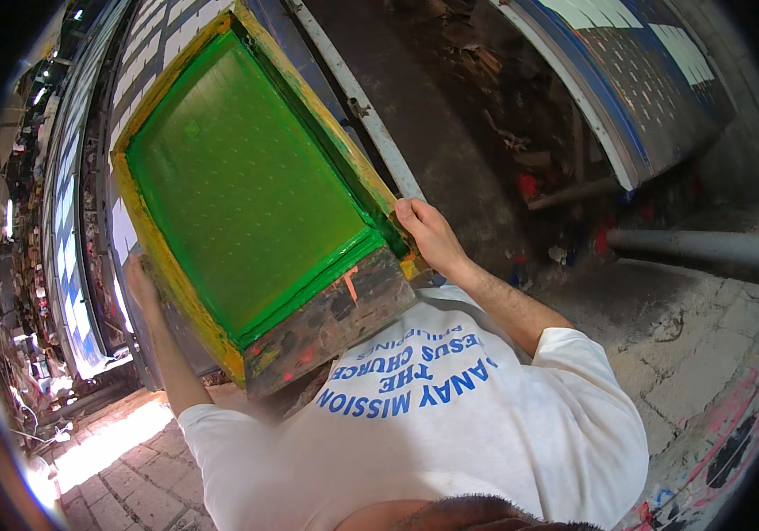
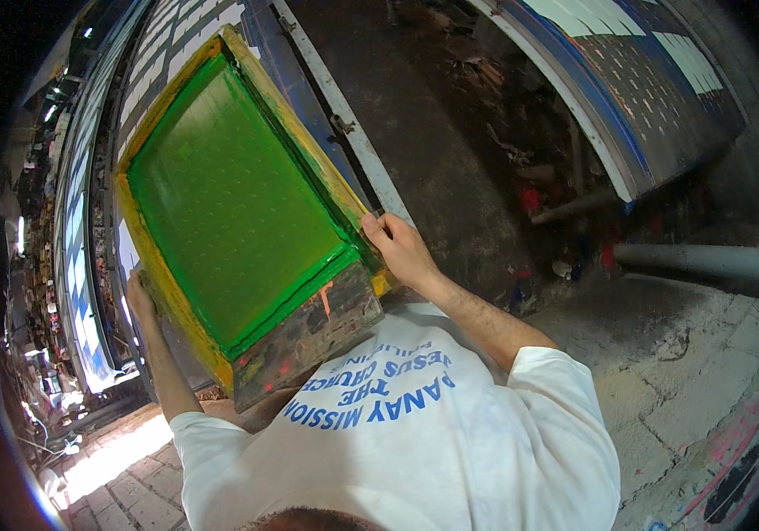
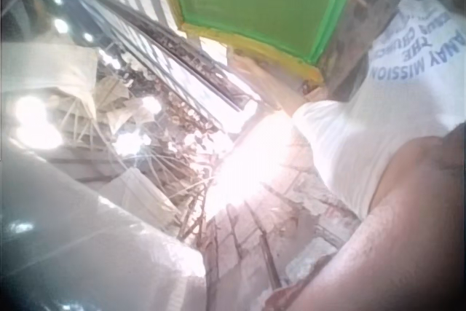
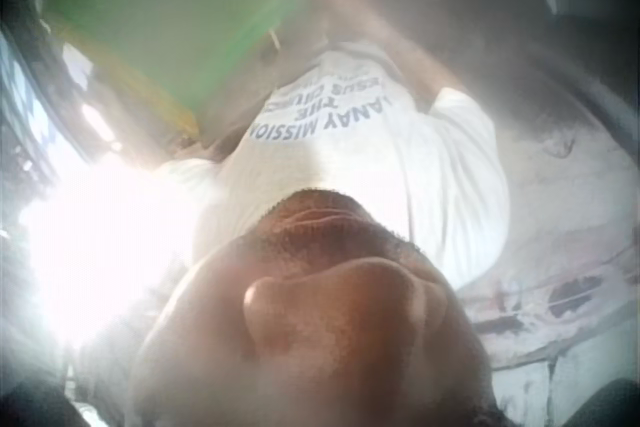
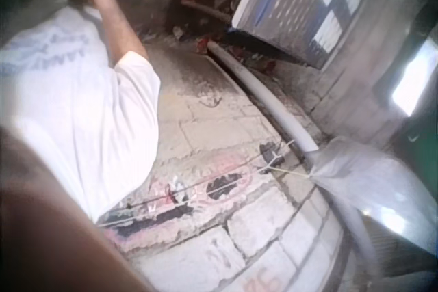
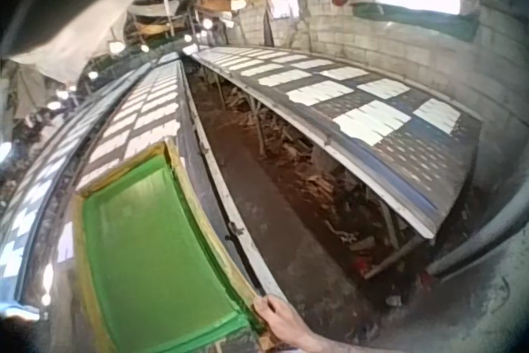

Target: The person holds a screen printing frame with green ink and repeatedly uses a squeegee to pull the ink across the mesh onto a surface below. The person repositions the frame and repeats the squeegee motion multiple times.

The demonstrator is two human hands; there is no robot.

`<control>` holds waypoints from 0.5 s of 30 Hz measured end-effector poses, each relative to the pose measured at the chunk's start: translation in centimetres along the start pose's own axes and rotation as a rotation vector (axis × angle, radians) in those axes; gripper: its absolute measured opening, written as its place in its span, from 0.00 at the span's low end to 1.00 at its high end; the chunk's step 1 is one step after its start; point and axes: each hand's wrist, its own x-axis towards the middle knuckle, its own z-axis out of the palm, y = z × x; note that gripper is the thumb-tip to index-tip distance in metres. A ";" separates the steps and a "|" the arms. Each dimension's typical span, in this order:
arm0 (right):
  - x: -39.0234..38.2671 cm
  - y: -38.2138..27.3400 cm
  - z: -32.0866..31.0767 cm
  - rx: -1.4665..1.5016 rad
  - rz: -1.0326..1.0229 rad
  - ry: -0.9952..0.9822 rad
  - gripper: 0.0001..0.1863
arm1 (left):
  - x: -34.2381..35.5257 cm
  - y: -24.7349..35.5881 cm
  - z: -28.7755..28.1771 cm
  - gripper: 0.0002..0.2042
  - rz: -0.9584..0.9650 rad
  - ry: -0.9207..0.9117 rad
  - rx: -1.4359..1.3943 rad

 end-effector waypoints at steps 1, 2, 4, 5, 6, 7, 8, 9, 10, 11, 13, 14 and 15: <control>0.5 -0.1 0.4 0.018 0.000 -0.004 0.33 | 0.3 -0.5 0.1 0.28 -0.023 -0.004 0.038; 0.9 -0.3 0.9 0.027 -0.001 -0.009 0.33 | 0.3 -1.1 0.0 0.28 -0.024 -0.026 0.023; 2.1 -0.8 1.1 -0.011 -0.040 0.005 0.32 | 0.2 -2.0 0.5 0.29 -0.130 -0.037 -0.005; 3.0 -1.2 1.1 -0.030 -0.015 -0.027 0.33 | -0.6 -2.6 0.3 0.29 -0.147 -0.011 -0.095; 3.6 -1.5 1.2 -0.040 0.019 -0.063 0.33 | -1.6 -3.1 0.2 0.29 -0.167 0.022 -0.083; 4.7 -1.9 1.0 -0.078 0.021 -0.089 0.33 | -2.5 -3.5 0.0 0.29 -0.173 0.057 -0.080; 5.7 -2.3 0.8 -0.115 0.026 -0.118 0.34 | -3.6 -3.9 -0.4 0.28 -0.164 0.095 -0.074; 6.3 -2.6 0.8 -0.149 0.025 -0.148 0.34 | -5.2 -4.3 -1.2 0.28 -0.228 0.105 -0.077; 6.3 -2.6 1.2 -0.162 -0.002 -0.182 0.35 | -7.0 -5.4 -2.0 0.28 -0.259 0.138 -0.106; 7.4 -3.0 1.2 -0.165 -0.006 -0.223 0.35 | -8.2 -5.5 -2.5 0.28 -0.342 0.158 -0.119; 9.0 -3.7 1.4 -0.169 -0.038 -0.292 0.36 | -11.9 -6.0 -4.5 0.29 -0.367 0.216 -0.079; 9.9 -4.0 1.4 -0.191 -0.032 -0.341 0.36 | -14.2 -6.1 -5.9 0.29 -0.372 0.242 -0.074; 10.7 -4.4 1.9 -0.196 -0.038 -0.396 0.36 | -16.6 -6.0 -7.0 0.29 -0.419 0.265 -0.028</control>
